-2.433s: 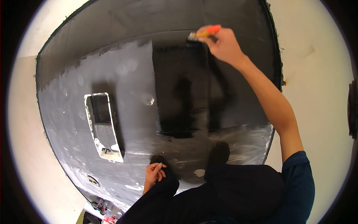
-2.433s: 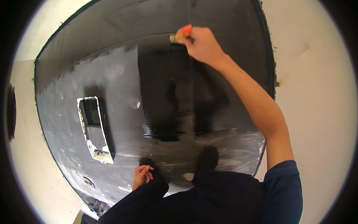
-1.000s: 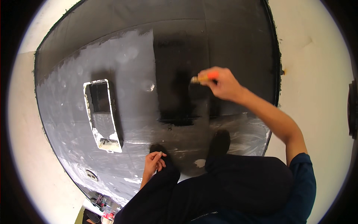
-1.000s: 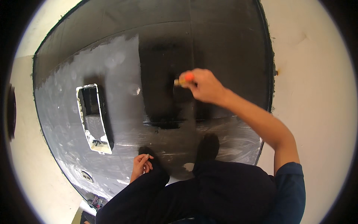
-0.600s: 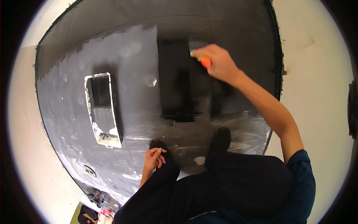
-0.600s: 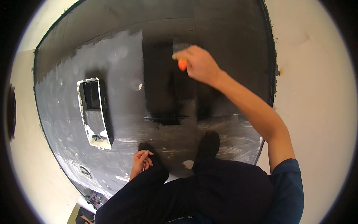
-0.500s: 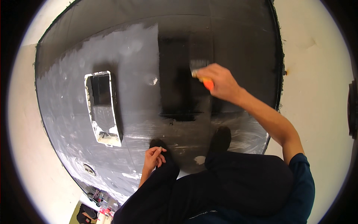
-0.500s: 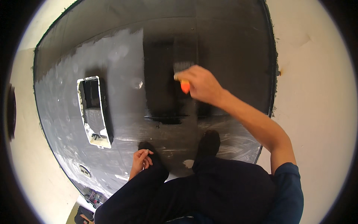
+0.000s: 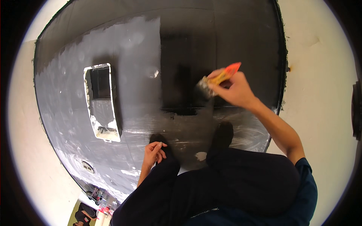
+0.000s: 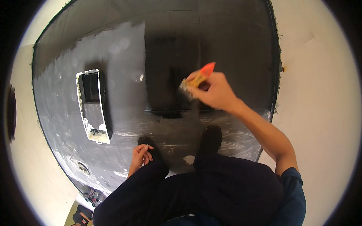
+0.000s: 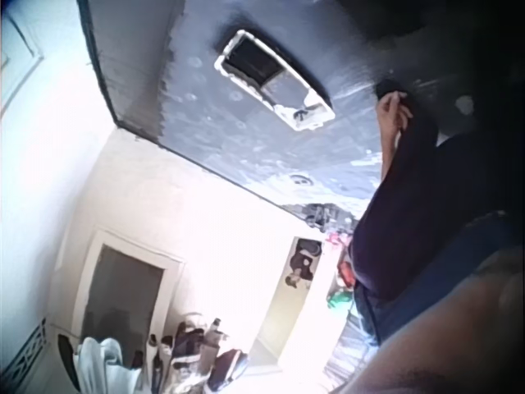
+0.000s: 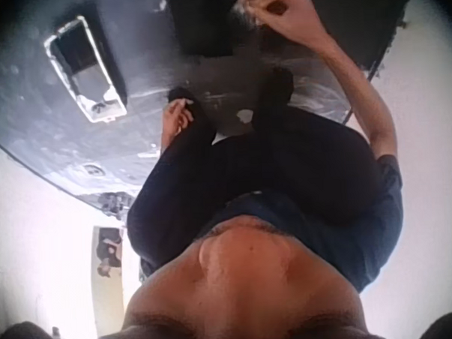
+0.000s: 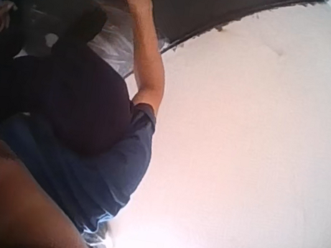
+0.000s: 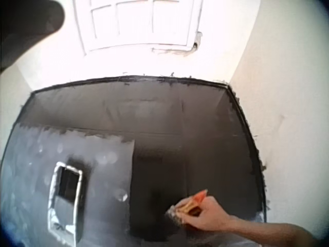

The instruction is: The person paints a surface using a paint brush, dipping the brush into a paint tray and applying paint across the panels.

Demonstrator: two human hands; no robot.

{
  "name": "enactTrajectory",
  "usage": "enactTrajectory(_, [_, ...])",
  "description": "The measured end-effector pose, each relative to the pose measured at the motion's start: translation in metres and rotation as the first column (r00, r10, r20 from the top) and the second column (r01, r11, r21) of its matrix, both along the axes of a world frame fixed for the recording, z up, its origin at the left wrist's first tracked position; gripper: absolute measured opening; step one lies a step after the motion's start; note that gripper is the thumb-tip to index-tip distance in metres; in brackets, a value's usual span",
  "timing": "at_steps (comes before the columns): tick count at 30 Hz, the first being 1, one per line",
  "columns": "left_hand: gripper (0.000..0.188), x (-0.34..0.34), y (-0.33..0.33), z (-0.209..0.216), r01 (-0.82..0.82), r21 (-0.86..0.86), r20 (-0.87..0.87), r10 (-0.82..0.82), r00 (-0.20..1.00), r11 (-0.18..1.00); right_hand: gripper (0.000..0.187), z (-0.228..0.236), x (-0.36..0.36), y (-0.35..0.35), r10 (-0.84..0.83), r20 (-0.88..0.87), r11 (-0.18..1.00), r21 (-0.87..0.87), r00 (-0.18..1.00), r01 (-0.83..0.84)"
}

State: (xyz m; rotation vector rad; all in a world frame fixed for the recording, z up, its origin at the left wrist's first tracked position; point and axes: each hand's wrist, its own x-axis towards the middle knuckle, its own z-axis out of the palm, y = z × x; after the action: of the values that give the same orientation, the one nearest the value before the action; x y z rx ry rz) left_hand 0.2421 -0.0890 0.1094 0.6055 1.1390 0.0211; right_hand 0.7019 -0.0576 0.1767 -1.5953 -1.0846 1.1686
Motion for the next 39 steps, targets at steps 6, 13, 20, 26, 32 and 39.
enactTrajectory(6, [0.034, 0.001, 0.001, 0.001, -0.006, 0.013, 0.009, 0.006, 1.000, 1.000, 0.026, -0.003, 0.033, 0.017, -0.264, 0.225, 0.945, 0.256, 0.938, 0.204])
enactTrajectory(13, [0.032, 0.002, 0.000, -0.001, -0.009, 0.001, 0.040, 0.008, 0.999, 1.000, 0.032, -0.014, 0.004, -0.006, -0.220, 0.303, 0.960, 0.234, 0.927, 0.151])
enactTrajectory(20, [0.034, 0.002, 0.003, -0.001, 0.043, 0.017, 0.030, -0.044, 0.999, 0.999, 0.031, -0.018, -0.001, -0.020, -0.157, 0.367, 0.973, 0.217, 0.917, 0.080])
enactTrajectory(26, [0.034, -0.001, 0.004, -0.003, 0.036, -0.020, 0.056, -0.035, 0.998, 0.999, 0.027, -0.009, -0.013, -0.032, -0.041, 0.387, 0.986, 0.163, 0.921, -0.025])
enactTrajectory(32, [0.033, -0.002, 0.004, -0.004, 0.023, -0.020, 0.078, -0.021, 0.997, 1.000, 0.029, -0.007, -0.023, -0.045, 0.009, 0.400, 0.991, 0.120, 0.916, -0.063])
enactTrajectory(39, [0.034, 0.000, 0.006, -0.003, 0.029, -0.023, 0.075, -0.027, 0.997, 0.999, 0.029, 0.002, -0.034, -0.063, 0.084, 0.348, 0.996, 0.001, 0.934, -0.090])
